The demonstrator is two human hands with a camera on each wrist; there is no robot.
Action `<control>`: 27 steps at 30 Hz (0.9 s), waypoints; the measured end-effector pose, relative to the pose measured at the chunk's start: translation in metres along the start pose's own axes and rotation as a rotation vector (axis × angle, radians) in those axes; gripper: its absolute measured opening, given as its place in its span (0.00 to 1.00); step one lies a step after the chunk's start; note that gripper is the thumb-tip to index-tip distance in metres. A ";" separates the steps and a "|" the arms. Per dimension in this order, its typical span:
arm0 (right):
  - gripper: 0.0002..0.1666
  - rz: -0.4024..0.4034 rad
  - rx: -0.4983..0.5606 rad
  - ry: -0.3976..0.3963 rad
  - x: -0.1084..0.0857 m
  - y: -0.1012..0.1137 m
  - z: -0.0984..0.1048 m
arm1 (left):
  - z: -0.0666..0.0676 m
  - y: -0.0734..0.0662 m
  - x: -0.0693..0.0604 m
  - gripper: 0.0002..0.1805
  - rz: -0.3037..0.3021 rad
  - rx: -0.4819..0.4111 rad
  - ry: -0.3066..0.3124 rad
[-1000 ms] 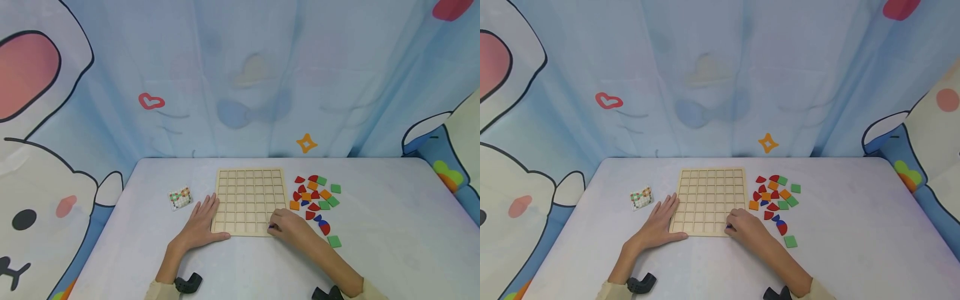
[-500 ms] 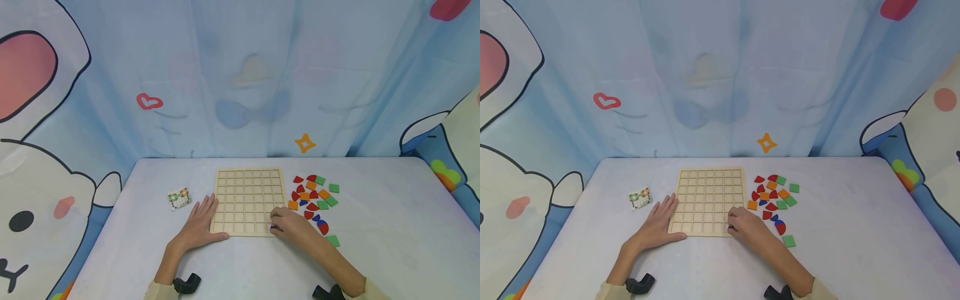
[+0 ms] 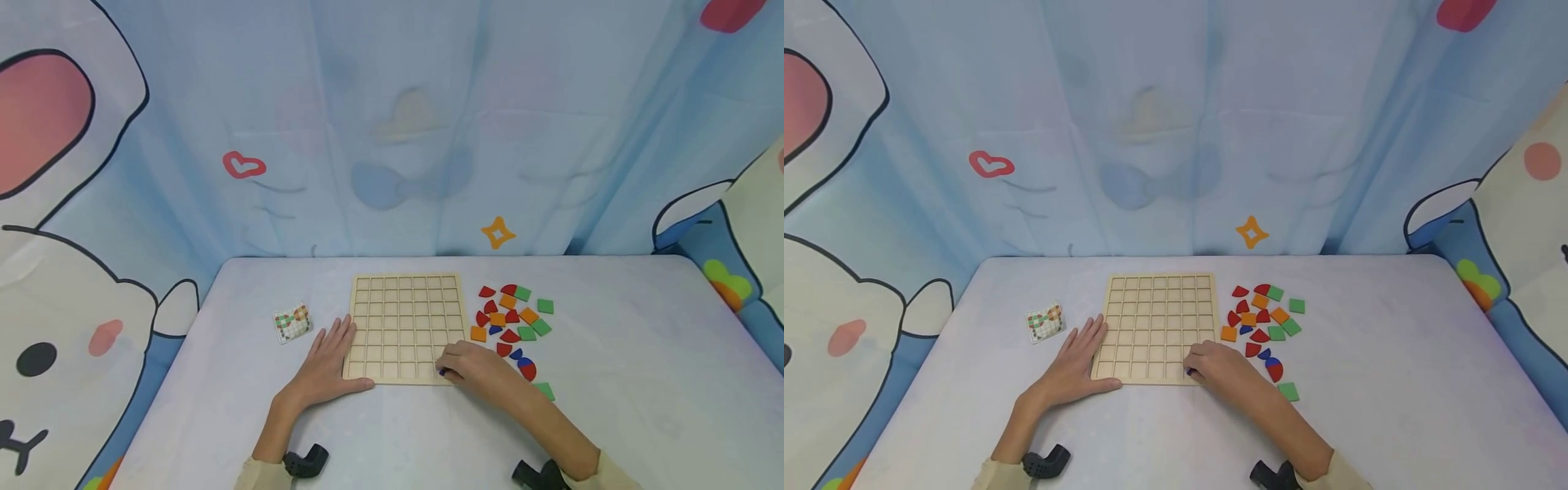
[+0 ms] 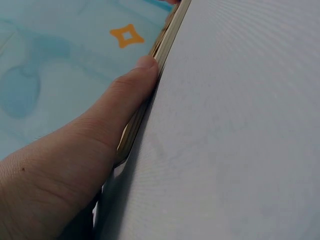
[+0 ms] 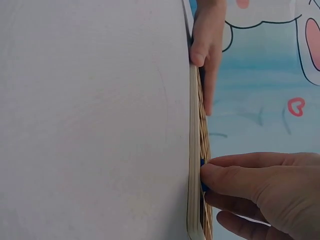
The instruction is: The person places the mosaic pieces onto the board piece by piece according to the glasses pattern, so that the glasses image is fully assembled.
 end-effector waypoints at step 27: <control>0.11 0.037 0.051 0.036 -0.004 -0.007 -0.002 | -0.001 0.001 0.000 0.61 -0.037 0.000 -0.045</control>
Point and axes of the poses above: each hand's wrist, its own x-axis towards the middle knuckle, its own z-axis out of the back of the hand, y = z × x, the point moved 2 cm from there along x, towards the middle knuckle, and after that the axes turned 7 degrees about y, right-handed, at the moved point
